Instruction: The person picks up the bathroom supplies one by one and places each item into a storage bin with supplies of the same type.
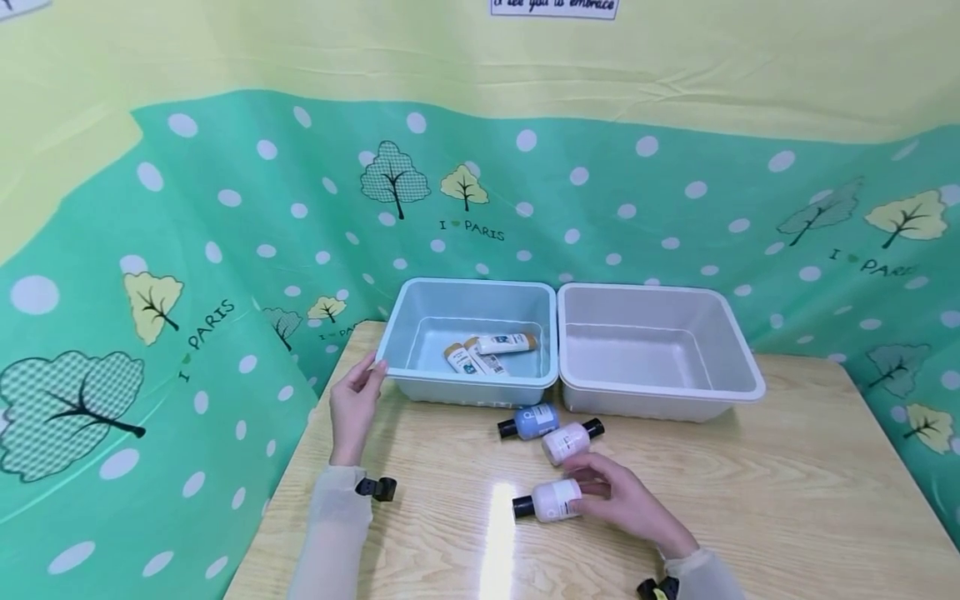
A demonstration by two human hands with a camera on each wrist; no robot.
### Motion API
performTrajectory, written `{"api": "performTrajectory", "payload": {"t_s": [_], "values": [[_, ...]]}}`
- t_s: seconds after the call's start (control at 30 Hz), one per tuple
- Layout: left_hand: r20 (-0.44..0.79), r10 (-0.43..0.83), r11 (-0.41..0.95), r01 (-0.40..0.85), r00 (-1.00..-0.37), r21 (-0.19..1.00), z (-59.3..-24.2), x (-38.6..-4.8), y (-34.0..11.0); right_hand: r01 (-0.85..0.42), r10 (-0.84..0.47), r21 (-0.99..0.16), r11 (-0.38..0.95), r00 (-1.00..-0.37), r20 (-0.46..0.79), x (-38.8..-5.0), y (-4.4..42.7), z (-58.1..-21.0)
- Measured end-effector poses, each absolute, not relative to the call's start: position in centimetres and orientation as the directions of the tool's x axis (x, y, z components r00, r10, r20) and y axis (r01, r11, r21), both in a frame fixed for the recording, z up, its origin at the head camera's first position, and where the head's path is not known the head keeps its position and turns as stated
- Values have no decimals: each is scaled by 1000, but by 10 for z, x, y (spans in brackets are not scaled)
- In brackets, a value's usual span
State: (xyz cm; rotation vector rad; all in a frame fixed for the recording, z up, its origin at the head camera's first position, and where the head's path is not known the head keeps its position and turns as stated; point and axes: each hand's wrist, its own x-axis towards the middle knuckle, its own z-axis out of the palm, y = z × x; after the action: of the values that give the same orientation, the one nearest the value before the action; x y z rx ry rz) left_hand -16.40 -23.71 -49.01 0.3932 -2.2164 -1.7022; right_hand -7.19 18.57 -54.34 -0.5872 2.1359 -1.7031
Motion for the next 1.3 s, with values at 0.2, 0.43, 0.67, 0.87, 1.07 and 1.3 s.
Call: {"api": "performTrajectory", "payload": {"t_s": [0.2, 0.43, 0.67, 0.87, 1.07, 1.3], "values": [[85, -408, 248, -21, -909, 968, -490, -165, -237, -86, -549, -975, 203, -835, -40, -72, 185, -548], [96, -415, 242, -9, -905, 970, -491, -165, -237, -71, -579, -974, 214, -812, -69, -73, 186, -547], [99, -408, 247, -5, -908, 969, -490, -165, -236, -41, -613, -972, 232, -782, -113, -75, 189, -548], [92, -408, 242, -10, -908, 970, -490, -165, -236, -36, -602, -976, 216, -792, -103, -77, 190, -551], [88, -408, 244, -15, -909, 970, -489, -164, -236, -17, -559, -985, 172, -825, -84, -78, 189, -554], [81, -406, 247, -24, -910, 969, -489, -164, -236, 13, -540, -993, 114, -839, -73, -76, 191, -553]]}}
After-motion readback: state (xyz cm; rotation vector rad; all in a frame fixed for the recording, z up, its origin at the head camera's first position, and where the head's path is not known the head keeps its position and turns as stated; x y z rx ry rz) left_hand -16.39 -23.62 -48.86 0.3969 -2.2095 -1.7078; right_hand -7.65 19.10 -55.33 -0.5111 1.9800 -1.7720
